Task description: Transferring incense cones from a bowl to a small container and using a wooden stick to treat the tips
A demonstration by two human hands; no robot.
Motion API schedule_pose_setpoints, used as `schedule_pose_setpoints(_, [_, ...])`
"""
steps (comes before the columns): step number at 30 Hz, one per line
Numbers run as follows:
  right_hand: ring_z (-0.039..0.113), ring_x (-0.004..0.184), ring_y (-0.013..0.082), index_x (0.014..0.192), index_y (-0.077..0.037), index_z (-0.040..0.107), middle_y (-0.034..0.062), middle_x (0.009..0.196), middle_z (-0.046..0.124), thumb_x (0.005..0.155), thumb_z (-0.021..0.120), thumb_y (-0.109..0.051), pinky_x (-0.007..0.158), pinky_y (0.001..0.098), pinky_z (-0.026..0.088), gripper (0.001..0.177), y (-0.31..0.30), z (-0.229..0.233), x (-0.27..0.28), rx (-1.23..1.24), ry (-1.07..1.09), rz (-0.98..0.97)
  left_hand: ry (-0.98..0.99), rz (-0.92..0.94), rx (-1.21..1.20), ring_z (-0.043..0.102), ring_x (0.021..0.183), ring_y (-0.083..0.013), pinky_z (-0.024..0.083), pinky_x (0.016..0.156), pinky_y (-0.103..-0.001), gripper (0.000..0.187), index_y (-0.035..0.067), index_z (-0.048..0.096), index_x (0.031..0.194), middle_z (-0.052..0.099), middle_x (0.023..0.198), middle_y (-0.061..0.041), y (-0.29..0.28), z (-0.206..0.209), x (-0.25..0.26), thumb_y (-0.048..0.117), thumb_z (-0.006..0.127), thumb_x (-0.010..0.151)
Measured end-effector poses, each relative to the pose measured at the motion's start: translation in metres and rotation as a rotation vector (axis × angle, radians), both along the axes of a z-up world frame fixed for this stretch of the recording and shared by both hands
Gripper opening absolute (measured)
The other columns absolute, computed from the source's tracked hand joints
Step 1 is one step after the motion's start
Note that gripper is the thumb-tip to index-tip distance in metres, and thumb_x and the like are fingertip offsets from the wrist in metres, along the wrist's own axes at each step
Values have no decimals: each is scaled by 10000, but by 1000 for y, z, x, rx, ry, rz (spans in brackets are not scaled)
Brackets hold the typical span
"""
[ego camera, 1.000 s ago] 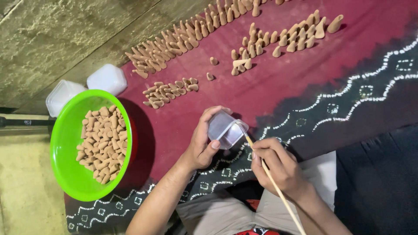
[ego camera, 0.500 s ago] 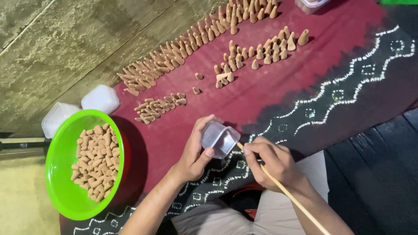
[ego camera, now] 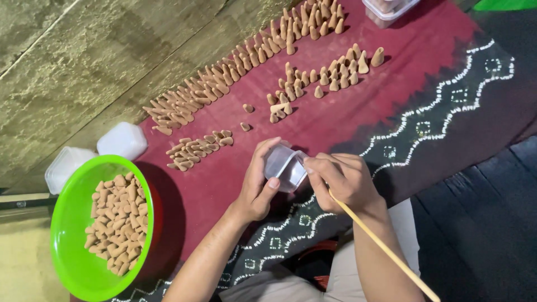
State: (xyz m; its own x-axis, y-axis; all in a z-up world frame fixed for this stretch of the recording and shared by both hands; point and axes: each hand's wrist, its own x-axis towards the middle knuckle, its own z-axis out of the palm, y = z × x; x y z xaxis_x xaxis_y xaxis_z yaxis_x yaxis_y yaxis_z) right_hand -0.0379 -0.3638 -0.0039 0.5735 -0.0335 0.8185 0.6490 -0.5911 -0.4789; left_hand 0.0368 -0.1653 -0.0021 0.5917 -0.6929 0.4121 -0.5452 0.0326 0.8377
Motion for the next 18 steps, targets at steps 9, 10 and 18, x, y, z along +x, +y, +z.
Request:
schedule_pose_setpoints(9, [560,413,303,914,33,695,97,602,548,923,608,62,455,352,522,92,2,-8,-7,167,-4,5,-5,-2,-68,497,1279,-405,371,1110,-533,734,-115,359,1454,541,1316,-283,-6,-7,-1,484,420,1034])
schedule_pose_setpoints(10, [549,408,286,919,39,697,90,608,545,920,612,62,460,341,522,88,2,-11,-8,168,-30,6,-9,6,-72,501,1280,-404,372,1110,-532,737,-114,362,1451,550,1308,-281,-6,-7,-2,490,422,1033])
schedule_pose_setpoints(18, [560,411,313,902,51,662,125,620,561,936,594,82,430,354,510,82,-1,0,-5,136,-54,49,-16,7,-64,505,1276,-411,367,1110,-537,735,-118,365,1438,562,1304,-281,-7,-7,-1,492,421,1031])
